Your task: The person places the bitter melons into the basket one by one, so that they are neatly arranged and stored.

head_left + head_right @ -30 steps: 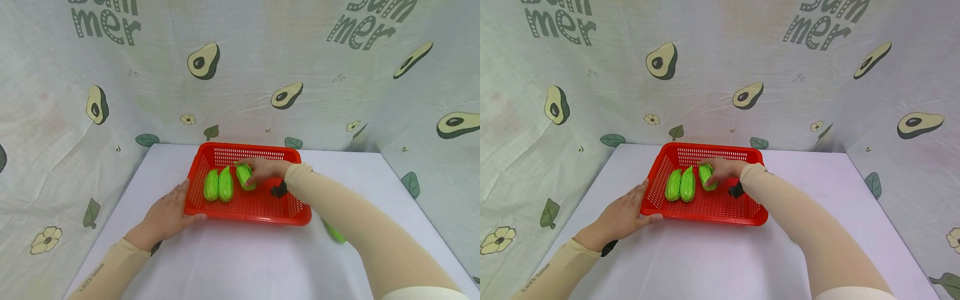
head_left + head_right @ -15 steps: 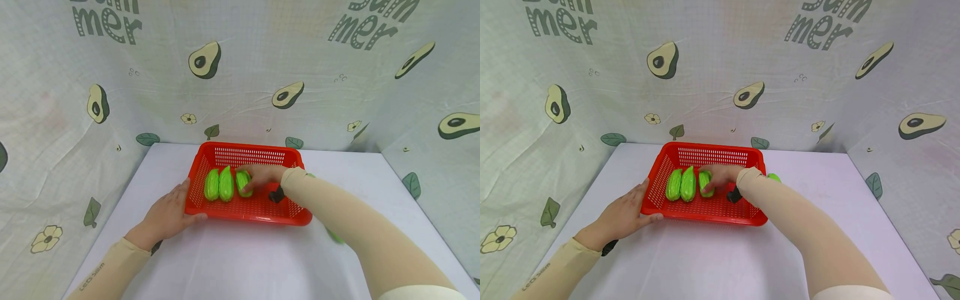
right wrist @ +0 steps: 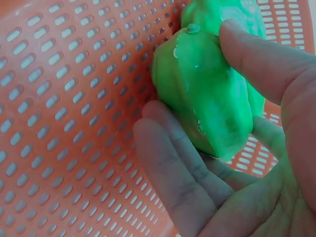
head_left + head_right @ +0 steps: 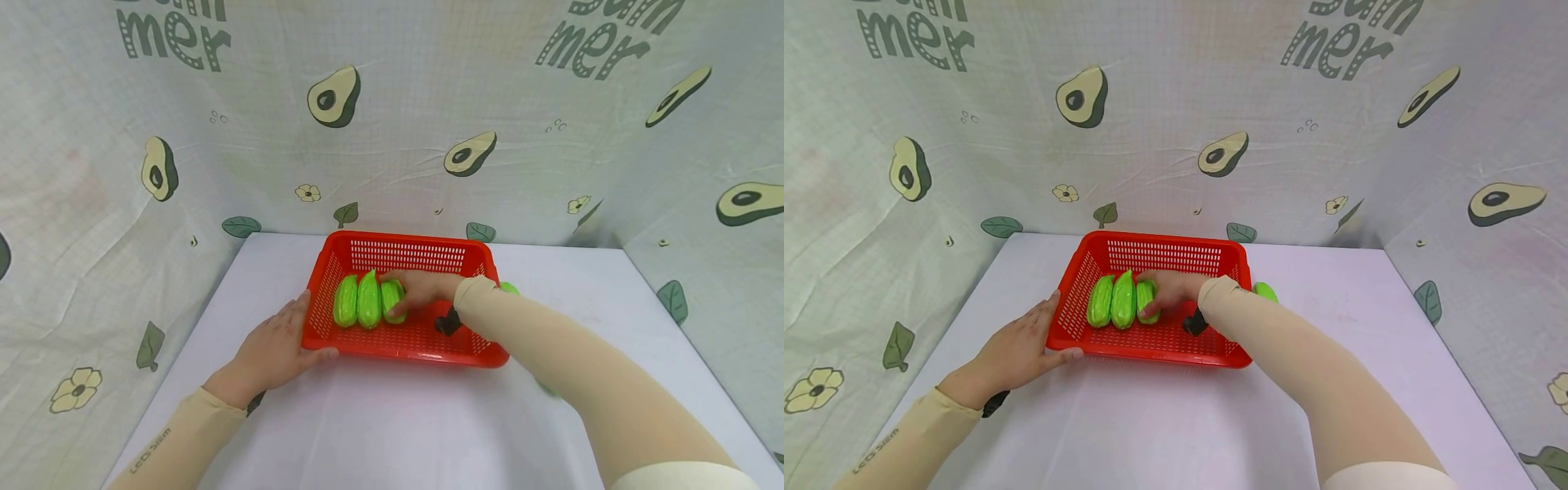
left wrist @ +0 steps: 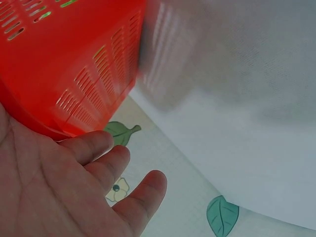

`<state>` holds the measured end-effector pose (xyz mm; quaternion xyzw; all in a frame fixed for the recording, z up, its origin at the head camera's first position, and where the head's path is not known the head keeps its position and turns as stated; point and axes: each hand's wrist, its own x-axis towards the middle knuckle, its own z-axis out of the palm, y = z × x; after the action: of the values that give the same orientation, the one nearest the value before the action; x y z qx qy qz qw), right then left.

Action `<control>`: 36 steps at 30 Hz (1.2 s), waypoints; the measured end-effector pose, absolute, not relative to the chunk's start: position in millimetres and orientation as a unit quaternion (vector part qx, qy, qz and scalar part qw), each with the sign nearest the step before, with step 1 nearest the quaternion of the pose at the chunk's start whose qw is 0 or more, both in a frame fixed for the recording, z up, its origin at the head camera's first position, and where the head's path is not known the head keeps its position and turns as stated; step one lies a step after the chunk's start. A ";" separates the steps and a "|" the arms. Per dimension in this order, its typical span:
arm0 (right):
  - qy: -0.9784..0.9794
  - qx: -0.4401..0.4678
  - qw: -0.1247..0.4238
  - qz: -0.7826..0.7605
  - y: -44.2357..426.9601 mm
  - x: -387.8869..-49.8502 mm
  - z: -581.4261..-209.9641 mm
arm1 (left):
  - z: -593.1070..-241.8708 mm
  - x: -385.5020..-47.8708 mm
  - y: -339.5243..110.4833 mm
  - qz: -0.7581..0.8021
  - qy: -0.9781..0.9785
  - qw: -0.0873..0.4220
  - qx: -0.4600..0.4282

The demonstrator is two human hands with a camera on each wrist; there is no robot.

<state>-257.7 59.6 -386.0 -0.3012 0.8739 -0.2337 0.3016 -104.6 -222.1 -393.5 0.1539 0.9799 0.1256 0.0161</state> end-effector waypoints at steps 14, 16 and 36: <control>0.876 -0.290 0.302 -0.239 61.3 -253.7 -387.4 | -394.4 -106.3 -221.1 0.128 0.980 0.015 0.153; 0.876 -0.293 0.302 -0.238 62.3 -253.4 -386.6 | -394.3 -106.5 -220.6 0.128 0.980 0.016 0.152; 0.851 -0.245 0.243 -0.396 168.4 -265.7 -288.5 | -391.1 -104.4 -220.3 0.133 0.980 0.020 0.148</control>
<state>-265.7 168.4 -288.5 -0.2453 0.8509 -0.3959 0.2431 -104.4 -220.3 -391.1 0.1483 0.9798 0.1329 0.0197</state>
